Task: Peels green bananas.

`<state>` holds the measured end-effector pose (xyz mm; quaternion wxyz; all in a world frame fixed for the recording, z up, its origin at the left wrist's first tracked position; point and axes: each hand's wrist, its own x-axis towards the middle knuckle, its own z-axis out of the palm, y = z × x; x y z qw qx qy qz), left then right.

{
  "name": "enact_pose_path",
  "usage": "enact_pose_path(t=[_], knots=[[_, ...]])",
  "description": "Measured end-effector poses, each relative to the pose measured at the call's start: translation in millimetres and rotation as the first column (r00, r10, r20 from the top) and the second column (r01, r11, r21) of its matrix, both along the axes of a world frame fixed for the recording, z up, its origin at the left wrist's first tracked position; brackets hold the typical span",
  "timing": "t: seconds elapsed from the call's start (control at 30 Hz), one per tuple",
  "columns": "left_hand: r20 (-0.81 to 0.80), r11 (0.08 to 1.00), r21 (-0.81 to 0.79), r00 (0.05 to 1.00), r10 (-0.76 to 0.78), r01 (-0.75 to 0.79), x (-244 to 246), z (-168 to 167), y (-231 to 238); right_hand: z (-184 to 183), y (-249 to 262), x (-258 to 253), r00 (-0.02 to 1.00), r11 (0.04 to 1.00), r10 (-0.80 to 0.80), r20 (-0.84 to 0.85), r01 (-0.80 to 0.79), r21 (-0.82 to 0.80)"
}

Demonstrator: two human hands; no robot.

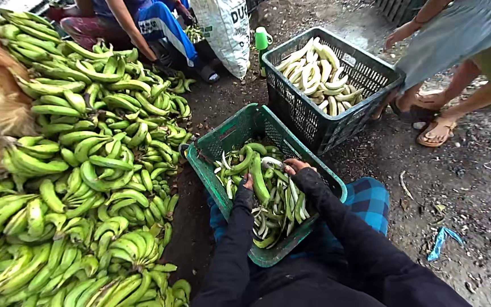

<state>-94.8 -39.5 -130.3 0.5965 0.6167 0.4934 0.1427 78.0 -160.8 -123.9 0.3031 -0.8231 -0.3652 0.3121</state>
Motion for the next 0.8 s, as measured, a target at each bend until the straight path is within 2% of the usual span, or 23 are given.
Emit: enact_pose_path(t=[0.07,0.13,0.23,0.3,0.37,0.43,0.47,0.53,0.6,0.7,0.8], knots=[[0.023,0.992,-0.040,0.993,0.117,-0.116,6.2,14.9,-4.4,10.4,-0.4,-22.6,0.993,0.991,0.118,0.011,-0.117,-0.071],[0.062,0.980,-0.067,0.980,0.192,-0.188,9.6,16.0,-1.2,20.4,-10.9,-46.2,0.987,0.982,0.163,0.002,-0.162,-0.092],[0.084,0.972,-0.079,0.970,0.227,-0.221,15.3,11.0,2.7,19.6,-21.1,-65.9,0.998,0.994,0.069,0.007,-0.068,-0.084],[0.021,0.978,-0.110,0.984,0.178,-0.174,12.9,26.0,-9.3,15.5,-8.7,-64.0,0.999,0.998,0.000,0.036,0.002,-0.066],[-0.046,0.963,-0.213,0.986,0.158,-0.164,9.8,34.5,-17.4,9.5,16.4,-47.9,0.992,0.995,-0.075,0.100,0.081,-0.060],[-0.025,0.902,-0.376,0.975,0.219,-0.213,5.7,31.7,-20.6,-4.8,45.1,-23.2,0.970,0.985,-0.163,0.178,0.170,-0.022],[-0.001,0.891,-0.400,0.972,0.234,-0.215,1.3,32.9,-24.0,-8.1,56.6,-11.1,0.964,0.981,-0.189,0.188,0.196,-0.016],[0.043,0.944,-0.294,0.984,0.172,-0.152,-7.8,42.1,-28.9,-6.9,69.1,5.5,0.956,0.972,-0.232,0.182,0.220,0.083],[0.135,0.979,-0.177,0.983,0.126,-0.101,-10.7,33.6,-23.7,10.5,61.0,-4.6,0.971,0.979,-0.172,0.165,0.149,0.140],[0.250,0.964,-0.057,0.931,0.267,-0.261,3.8,-0.4,-7.7,29.0,15.7,-56.2,0.991,0.998,-0.017,0.132,0.024,-0.051],[0.301,0.910,-0.030,0.864,0.403,-0.414,23.7,-6.0,3.0,31.5,-16.3,-94.3,0.998,0.975,-0.063,0.005,0.063,-0.211]])
